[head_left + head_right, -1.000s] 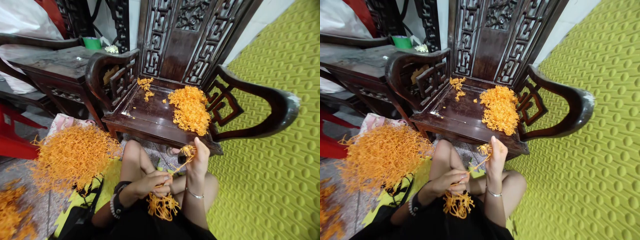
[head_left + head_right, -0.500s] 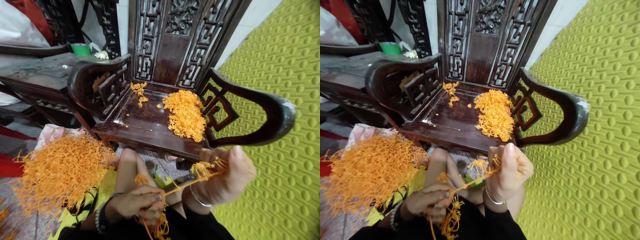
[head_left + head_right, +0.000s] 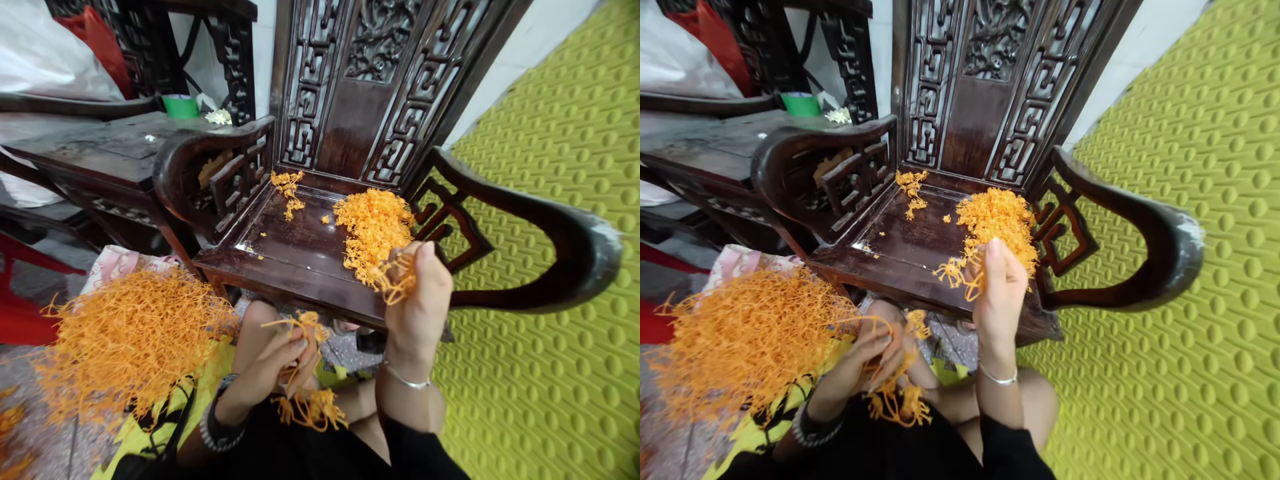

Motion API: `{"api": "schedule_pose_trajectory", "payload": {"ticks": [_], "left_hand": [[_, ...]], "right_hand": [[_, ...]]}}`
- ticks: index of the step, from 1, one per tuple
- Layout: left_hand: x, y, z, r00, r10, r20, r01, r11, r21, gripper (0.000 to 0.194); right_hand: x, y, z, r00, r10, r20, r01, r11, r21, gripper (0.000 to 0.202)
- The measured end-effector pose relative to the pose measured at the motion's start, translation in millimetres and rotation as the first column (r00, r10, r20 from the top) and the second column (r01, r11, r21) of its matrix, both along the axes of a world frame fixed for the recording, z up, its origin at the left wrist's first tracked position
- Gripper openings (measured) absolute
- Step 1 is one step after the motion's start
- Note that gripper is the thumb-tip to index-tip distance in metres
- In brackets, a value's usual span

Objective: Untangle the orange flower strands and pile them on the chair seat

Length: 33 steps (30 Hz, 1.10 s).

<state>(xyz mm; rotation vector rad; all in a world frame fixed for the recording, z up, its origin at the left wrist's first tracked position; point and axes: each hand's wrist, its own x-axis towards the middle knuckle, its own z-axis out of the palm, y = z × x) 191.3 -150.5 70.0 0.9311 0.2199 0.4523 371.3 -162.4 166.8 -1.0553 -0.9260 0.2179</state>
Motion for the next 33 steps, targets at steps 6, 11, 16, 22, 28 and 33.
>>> {"api": "schedule_pose_trajectory", "payload": {"ticks": [6,11,16,22,28,33], "left_hand": [[9.0,14.0,9.5,0.970,0.242,-0.034,-0.234,0.960,0.153,0.036],[-14.3,33.8,20.1,0.837,0.545,-0.043,-0.521,0.818,0.242,0.031],[4.9,31.0,11.6,0.732,0.681,-0.037,-0.619,0.687,0.381,0.030],[36.4,1.7,6.2,0.806,0.577,-0.135,-0.392,0.690,0.609,0.020],[43.1,2.1,1.1,0.932,0.340,-0.129,-0.235,0.833,0.500,0.033],[45.4,-11.3,-9.8,0.962,0.270,0.043,-0.273,0.934,0.231,0.049]], "right_hand": [[5.3,0.4,-38.0,0.996,0.039,-0.080,-0.047,0.993,-0.107,0.037],[-0.9,3.2,-51.7,0.975,0.065,-0.214,-0.096,0.986,-0.137,0.033],[-36.0,7.0,-62.9,0.941,0.186,-0.282,-0.236,0.959,-0.155,0.033],[-55.8,2.1,-75.1,0.975,-0.031,-0.221,-0.010,0.984,-0.180,0.046],[-43.7,-14.9,-75.4,0.960,0.019,-0.279,-0.085,0.970,-0.229,0.056],[-49.6,-25.1,-65.2,0.942,0.101,-0.321,-0.157,0.976,-0.152,0.053]]}}
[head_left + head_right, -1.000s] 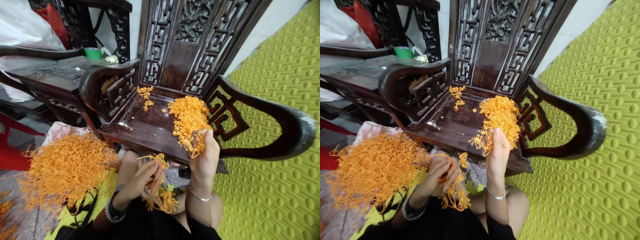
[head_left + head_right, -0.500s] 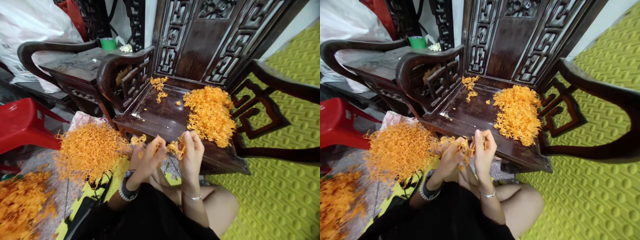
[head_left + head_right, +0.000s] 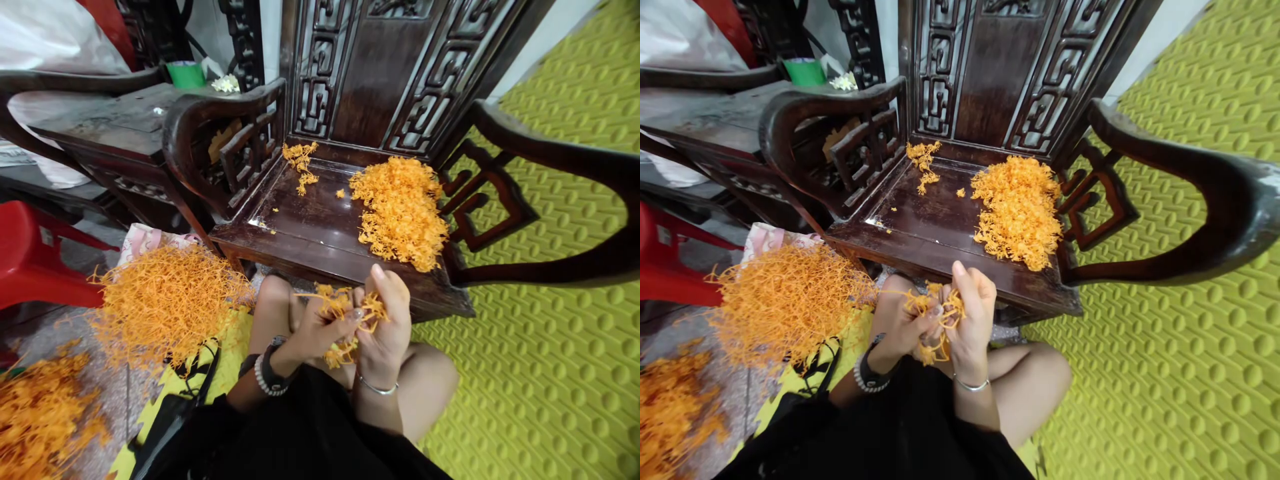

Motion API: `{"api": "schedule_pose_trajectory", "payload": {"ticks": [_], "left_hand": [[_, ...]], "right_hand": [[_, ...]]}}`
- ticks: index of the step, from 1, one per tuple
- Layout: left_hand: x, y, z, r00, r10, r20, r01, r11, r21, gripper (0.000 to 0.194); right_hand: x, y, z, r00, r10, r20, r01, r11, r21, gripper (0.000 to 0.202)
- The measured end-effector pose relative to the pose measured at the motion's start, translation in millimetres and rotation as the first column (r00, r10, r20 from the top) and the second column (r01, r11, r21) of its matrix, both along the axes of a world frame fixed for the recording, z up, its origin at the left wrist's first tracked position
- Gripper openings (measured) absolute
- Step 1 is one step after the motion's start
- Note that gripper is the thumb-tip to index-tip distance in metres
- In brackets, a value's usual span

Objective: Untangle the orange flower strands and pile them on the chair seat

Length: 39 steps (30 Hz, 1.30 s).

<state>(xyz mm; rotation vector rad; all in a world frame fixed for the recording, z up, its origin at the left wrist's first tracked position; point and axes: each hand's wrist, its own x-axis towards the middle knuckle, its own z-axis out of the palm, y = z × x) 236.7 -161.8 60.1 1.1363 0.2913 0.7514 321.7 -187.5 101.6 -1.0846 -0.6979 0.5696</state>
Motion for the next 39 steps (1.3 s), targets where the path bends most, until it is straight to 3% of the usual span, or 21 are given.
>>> {"api": "schedule_pose_trajectory", "payload": {"ticks": [3,6,9,13,16,19,23,25,28,32,35,39], "left_hand": [[4.4,-8.2,0.6,0.992,0.119,-0.033,-0.119,0.993,-0.004,0.052],[8.7,-7.7,5.0,0.971,0.227,-0.080,-0.210,0.961,0.180,0.043],[12.3,-2.3,9.1,0.957,0.272,-0.099,-0.228,0.920,0.318,0.031],[17.8,2.9,11.0,0.955,0.273,-0.117,-0.227,0.924,0.308,0.032],[20.7,4.9,8.0,0.958,0.242,-0.156,-0.204,0.953,0.226,0.044],[17.7,4.8,5.1,0.965,0.233,-0.124,-0.196,0.947,0.253,0.052],[2.5,-0.7,9.8,0.939,0.335,-0.084,-0.259,0.845,0.468,0.047],[-6.2,-5.0,14.0,0.938,0.337,-0.083,-0.253,0.828,0.501,0.045],[-16.3,-10.6,18.4,0.949,0.307,-0.071,-0.246,0.863,0.442,0.045],[-22.8,-13.7,21.2,0.975,0.183,-0.121,-0.143,0.948,0.285,0.048],[-22.3,-14.3,22.5,0.985,0.098,-0.143,-0.066,0.975,0.214,0.048],[-16.4,-14.5,22.6,0.985,0.043,-0.169,-0.016,0.988,0.157,0.047]], "right_hand": [[-0.4,3.4,4.4,0.993,-0.118,-0.013,0.119,0.989,0.092,0.046],[2.5,8.8,9.0,0.968,-0.241,-0.068,0.249,0.957,0.147,0.045],[0.6,12.1,10.8,0.952,-0.294,-0.090,0.306,0.936,0.176,0.045],[-7.1,12.0,1.4,0.897,-0.422,0.128,0.395,0.898,0.191,0.043],[-5.8,9.7,-7.9,0.844,-0.451,0.291,0.435,0.892,0.122,0.044],[-0.9,5.7,-12.4,0.888,-0.369,0.276,0.379,0.925,0.015,0.051],[-5.1,-5.3,-11.2,0.964,-0.227,0.139,0.237,0.970,-0.055,0.056],[-11.4,-13.4,-8.2,0.984,-0.165,0.061,0.168,0.984,-0.056,0.057],[-18.8,-24.7,-2.1,0.987,0.014,-0.158,-0.025,0.997,-0.068,0.056],[-16.9,-28.1,3.6,0.897,0.230,-0.378,-0.252,0.968,-0.010,0.057],[-8.8,-23.2,5.7,0.862,0.312,-0.398,-0.328,0.944,0.028,0.062],[9.6,-24.4,10.0,0.894,0.322,-0.312,-0.347,0.938,-0.025,0.054]]}}
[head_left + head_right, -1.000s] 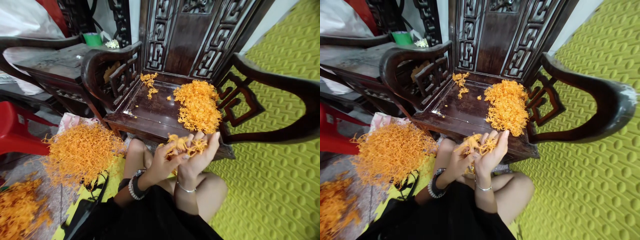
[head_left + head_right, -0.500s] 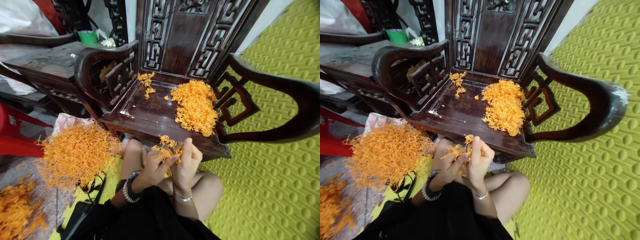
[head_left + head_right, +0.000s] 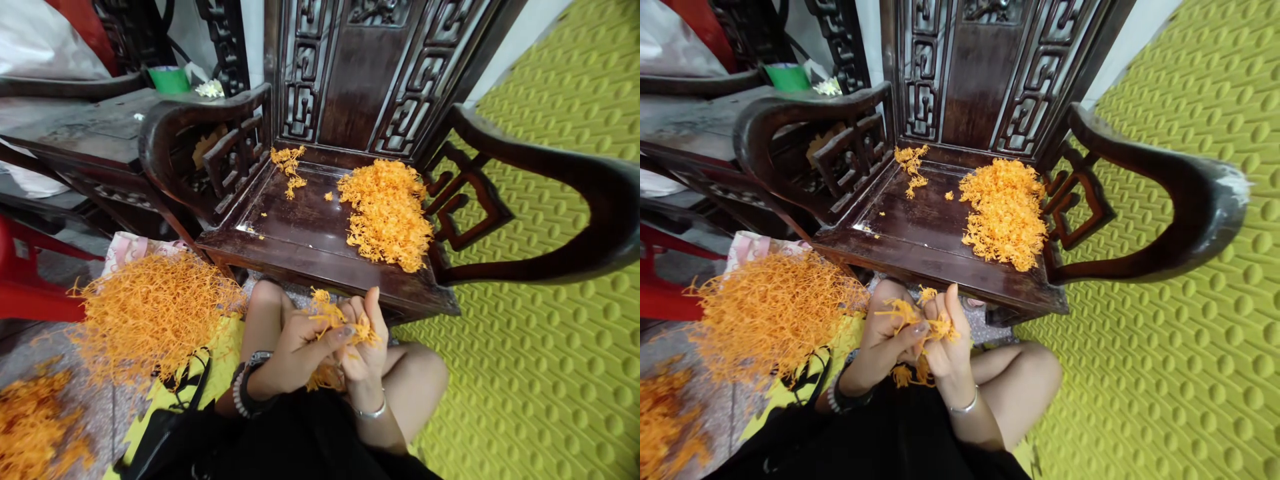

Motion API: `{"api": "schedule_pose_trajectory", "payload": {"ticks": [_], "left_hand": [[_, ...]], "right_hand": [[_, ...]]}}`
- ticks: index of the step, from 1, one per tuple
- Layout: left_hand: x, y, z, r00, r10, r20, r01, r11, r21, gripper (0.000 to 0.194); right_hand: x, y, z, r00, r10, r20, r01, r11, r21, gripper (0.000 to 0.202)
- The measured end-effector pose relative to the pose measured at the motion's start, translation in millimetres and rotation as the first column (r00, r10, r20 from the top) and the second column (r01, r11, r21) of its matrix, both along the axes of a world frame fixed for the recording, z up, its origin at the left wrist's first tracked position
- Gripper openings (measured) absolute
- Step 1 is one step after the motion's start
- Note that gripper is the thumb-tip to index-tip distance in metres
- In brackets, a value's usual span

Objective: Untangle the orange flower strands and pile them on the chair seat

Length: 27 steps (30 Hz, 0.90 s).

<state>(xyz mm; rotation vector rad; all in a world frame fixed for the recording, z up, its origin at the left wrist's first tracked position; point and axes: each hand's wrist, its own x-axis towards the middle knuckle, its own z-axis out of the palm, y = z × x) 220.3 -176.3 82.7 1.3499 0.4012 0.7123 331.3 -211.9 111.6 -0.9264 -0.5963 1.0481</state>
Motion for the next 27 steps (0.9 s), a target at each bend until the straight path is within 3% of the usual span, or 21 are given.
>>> {"api": "schedule_pose_trajectory", "payload": {"ticks": [2,4,7,9,11,13,15,17,20,22,24,27], "left_hand": [[-0.2,1.3,-0.5,0.999,-0.042,-0.022,0.041,0.998,-0.041,0.045],[-7.7,4.4,-0.4,1.000,0.006,-0.012,-0.007,0.994,-0.110,0.047],[-32.6,11.0,3.1,0.936,0.345,0.072,-0.323,0.921,-0.219,0.054],[-49.0,15.1,8.4,0.904,0.425,0.051,-0.411,0.896,-0.169,0.051],[-55.7,18.8,15.0,0.969,0.236,-0.073,-0.239,0.970,-0.048,0.045],[-50.8,23.6,21.1,0.977,-0.082,-0.198,0.083,0.997,-0.004,0.043],[-39.8,29.8,24.6,0.910,-0.327,-0.254,0.336,0.942,-0.009,0.042],[-29.9,36.1,24.5,0.842,-0.467,-0.272,0.486,0.874,0.003,0.042],[-24.5,43.3,19.6,0.806,-0.514,-0.293,0.543,0.839,0.021,0.041],[-25.5,46.3,16.2,0.797,-0.519,-0.308,0.556,0.830,0.040,0.041],[-27.4,48.2,13.7,0.794,-0.519,-0.317,0.559,0.828,0.046,0.042],[-30.2,49.9,9.8,0.804,-0.498,-0.325,0.531,0.847,0.014,0.041]], "right_hand": [[13.7,-7.7,3.0,0.997,-0.016,0.069,0.017,1.000,-0.011,0.049],[30.4,-19.2,6.0,0.993,-0.038,0.116,0.040,0.999,-0.010,0.047],[57.5,-37.8,9.6,0.983,-0.079,0.164,0.078,0.997,0.011,0.051],[71.2,-44.6,11.1,0.966,-0.168,0.195,0.145,0.982,0.124,0.057],[74.9,-41.7,11.2,0.946,-0.270,0.181,0.205,0.928,0.312,0.063],[66.2,-29.4,9.4,0.938,-0.290,0.189,0.206,0.907,0.367,0.062],[49.2,-12.7,5.6,0.932,-0.166,0.321,0.090,0.967,0.239,0.055],[32.5,1.1,0.7,0.903,0.026,0.429,-0.057,0.997,0.059,0.044],[20.8,7.8,-6.0,0.893,0.202,0.401,-0.198,0.979,-0.053,0.026],[22.0,5.1,-9.2,0.872,0.263,0.412,-0.258,0.964,-0.068,0.033],[25.9,1.7,-11.3,0.805,0.308,0.507,-0.308,0.947,-0.085,0.045],[29.6,1.4,-12.0,0.652,0.336,0.679,-0.330,0.933,-0.145,0.041]]}}
